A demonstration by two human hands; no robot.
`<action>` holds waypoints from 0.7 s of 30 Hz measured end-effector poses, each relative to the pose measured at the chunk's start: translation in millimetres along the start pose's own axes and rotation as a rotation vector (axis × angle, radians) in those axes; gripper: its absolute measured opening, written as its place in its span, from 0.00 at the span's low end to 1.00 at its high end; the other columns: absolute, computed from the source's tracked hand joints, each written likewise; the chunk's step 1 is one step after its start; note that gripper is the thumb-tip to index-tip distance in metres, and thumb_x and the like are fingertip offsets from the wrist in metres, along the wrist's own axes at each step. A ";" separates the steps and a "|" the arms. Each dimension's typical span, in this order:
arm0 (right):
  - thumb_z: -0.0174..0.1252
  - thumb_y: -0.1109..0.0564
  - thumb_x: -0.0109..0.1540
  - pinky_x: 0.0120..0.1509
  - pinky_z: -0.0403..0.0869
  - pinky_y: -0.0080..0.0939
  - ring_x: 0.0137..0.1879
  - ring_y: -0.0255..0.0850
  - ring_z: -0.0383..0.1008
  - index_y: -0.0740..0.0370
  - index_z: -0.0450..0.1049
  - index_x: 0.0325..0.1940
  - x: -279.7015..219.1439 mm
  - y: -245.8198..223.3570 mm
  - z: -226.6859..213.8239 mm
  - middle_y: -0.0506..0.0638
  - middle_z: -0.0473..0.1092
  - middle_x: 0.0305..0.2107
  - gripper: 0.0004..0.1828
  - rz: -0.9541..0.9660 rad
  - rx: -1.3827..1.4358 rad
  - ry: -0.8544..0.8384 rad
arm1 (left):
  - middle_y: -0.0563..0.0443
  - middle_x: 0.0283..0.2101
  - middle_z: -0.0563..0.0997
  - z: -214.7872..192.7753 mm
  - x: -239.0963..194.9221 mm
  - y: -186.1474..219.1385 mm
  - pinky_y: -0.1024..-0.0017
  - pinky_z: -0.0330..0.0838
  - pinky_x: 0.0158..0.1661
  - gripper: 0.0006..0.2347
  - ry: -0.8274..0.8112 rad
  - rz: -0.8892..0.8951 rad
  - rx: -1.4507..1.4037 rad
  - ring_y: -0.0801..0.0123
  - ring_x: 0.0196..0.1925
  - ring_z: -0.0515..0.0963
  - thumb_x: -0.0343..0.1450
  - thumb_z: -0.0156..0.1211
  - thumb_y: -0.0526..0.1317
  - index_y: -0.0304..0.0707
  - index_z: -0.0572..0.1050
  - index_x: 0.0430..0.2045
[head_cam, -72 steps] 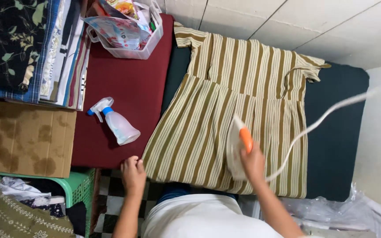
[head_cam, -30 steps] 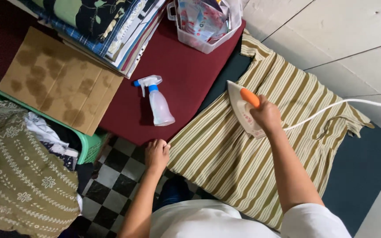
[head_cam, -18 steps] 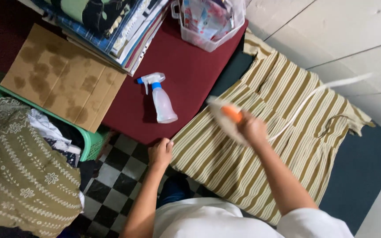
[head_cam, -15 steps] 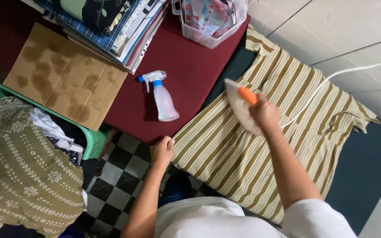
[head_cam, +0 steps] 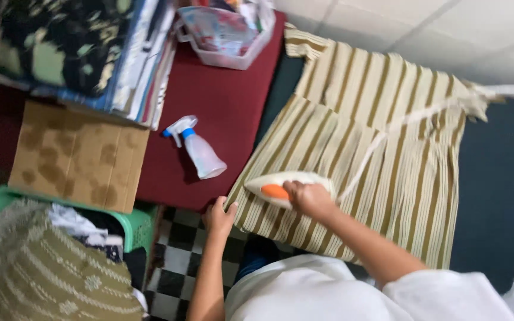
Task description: Ironing a brown and beige striped dress on an ironing station.
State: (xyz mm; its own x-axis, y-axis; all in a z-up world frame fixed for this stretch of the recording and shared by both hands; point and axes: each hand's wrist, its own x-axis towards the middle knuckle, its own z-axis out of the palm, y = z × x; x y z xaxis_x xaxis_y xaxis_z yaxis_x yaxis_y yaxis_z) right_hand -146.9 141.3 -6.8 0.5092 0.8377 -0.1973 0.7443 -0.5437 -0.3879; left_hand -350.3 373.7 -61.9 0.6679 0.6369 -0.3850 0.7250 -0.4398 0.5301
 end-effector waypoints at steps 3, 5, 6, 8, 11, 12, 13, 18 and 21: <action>0.56 0.54 0.66 0.29 0.76 0.50 0.26 0.48 0.77 0.53 0.73 0.61 26.4 60.5 6.1 0.55 0.78 0.36 0.18 0.027 0.000 0.076 | 0.39 0.37 0.81 -16.8 -18.4 41.4 0.48 0.67 0.40 0.16 0.227 0.176 0.199 0.41 0.41 0.78 0.63 0.66 0.48 0.40 0.79 0.39; 0.57 0.52 0.63 0.27 0.75 0.48 0.27 0.47 0.77 0.54 0.75 0.61 49.5 107.7 -5.1 0.55 0.78 0.35 0.21 0.079 -0.143 0.172 | 0.43 0.34 0.78 -7.9 -30.4 51.9 0.49 0.67 0.39 0.09 0.254 0.430 0.365 0.46 0.40 0.76 0.64 0.65 0.43 0.42 0.77 0.33; 0.57 0.52 0.63 0.27 0.75 0.48 0.27 0.47 0.77 0.54 0.75 0.61 55.0 119.6 -22.9 0.55 0.78 0.35 0.21 0.097 -0.135 0.175 | 0.43 0.34 0.78 1.5 -41.2 54.7 0.49 0.67 0.39 0.09 0.242 0.444 0.372 0.46 0.40 0.76 0.64 0.65 0.43 0.42 0.77 0.33; 0.59 0.52 0.60 0.30 0.75 0.50 0.31 0.50 0.78 0.50 0.77 0.52 67.7 144.8 -61.2 0.54 0.78 0.31 0.17 0.110 -0.158 0.344 | 0.50 0.33 0.75 19.0 -62.1 60.0 0.51 0.67 0.44 0.07 -0.136 0.898 0.224 0.55 0.42 0.74 0.68 0.67 0.43 0.47 0.74 0.25; 0.60 0.52 0.62 0.34 0.76 0.51 0.34 0.49 0.78 0.51 0.76 0.44 70.3 153.1 -101.4 0.50 0.78 0.30 0.08 0.282 -0.168 0.205 | 0.46 0.38 0.74 27.6 -89.9 104.7 0.53 0.65 0.38 0.10 -0.207 0.965 0.156 0.52 0.44 0.71 0.61 0.64 0.42 0.38 0.75 0.31; 0.60 0.52 0.62 0.34 0.76 0.51 0.34 0.49 0.78 0.51 0.76 0.44 71.0 152.5 -102.4 0.50 0.78 0.30 0.08 0.284 -0.168 0.207 | 0.46 0.38 0.74 40.7 -91.2 97.4 0.53 0.65 0.38 0.10 -0.208 0.968 0.157 0.52 0.44 0.71 0.61 0.64 0.42 0.38 0.75 0.31; 0.58 0.53 0.63 0.33 0.76 0.47 0.31 0.44 0.78 0.50 0.77 0.46 72.0 151.4 -103.0 0.50 0.77 0.28 0.08 0.328 -0.083 0.073 | 0.47 0.38 0.73 53.6 -92.1 89.4 0.56 0.66 0.41 0.07 -0.200 1.022 0.183 0.54 0.44 0.71 0.64 0.60 0.38 0.40 0.75 0.31; 0.61 0.54 0.59 0.29 0.76 0.42 0.27 0.40 0.76 0.47 0.78 0.55 45.9 127.6 -62.0 0.51 0.78 0.26 0.18 0.249 -0.055 -0.044 | 0.49 0.37 0.73 67.3 -94.8 76.3 0.58 0.66 0.43 0.04 -0.284 1.156 0.164 0.55 0.45 0.72 0.65 0.55 0.31 0.41 0.73 0.29; 0.59 0.55 0.60 0.26 0.76 0.43 0.23 0.41 0.75 0.45 0.74 0.65 3.5 97.2 -15.0 0.52 0.80 0.30 0.27 0.217 0.020 -0.109 | 0.50 0.35 0.72 56.8 -98.7 82.4 0.58 0.66 0.42 0.04 -0.306 1.144 0.146 0.55 0.44 0.72 0.65 0.55 0.31 0.41 0.73 0.28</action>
State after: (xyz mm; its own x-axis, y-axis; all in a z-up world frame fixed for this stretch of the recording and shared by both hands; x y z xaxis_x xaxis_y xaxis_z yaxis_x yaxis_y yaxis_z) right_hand -66.3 90.6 -31.7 0.6057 0.7026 -0.3734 0.6132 -0.7113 -0.3437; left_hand -346.9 238.7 -23.1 0.9370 -0.3402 0.0799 -0.3178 -0.7344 0.5997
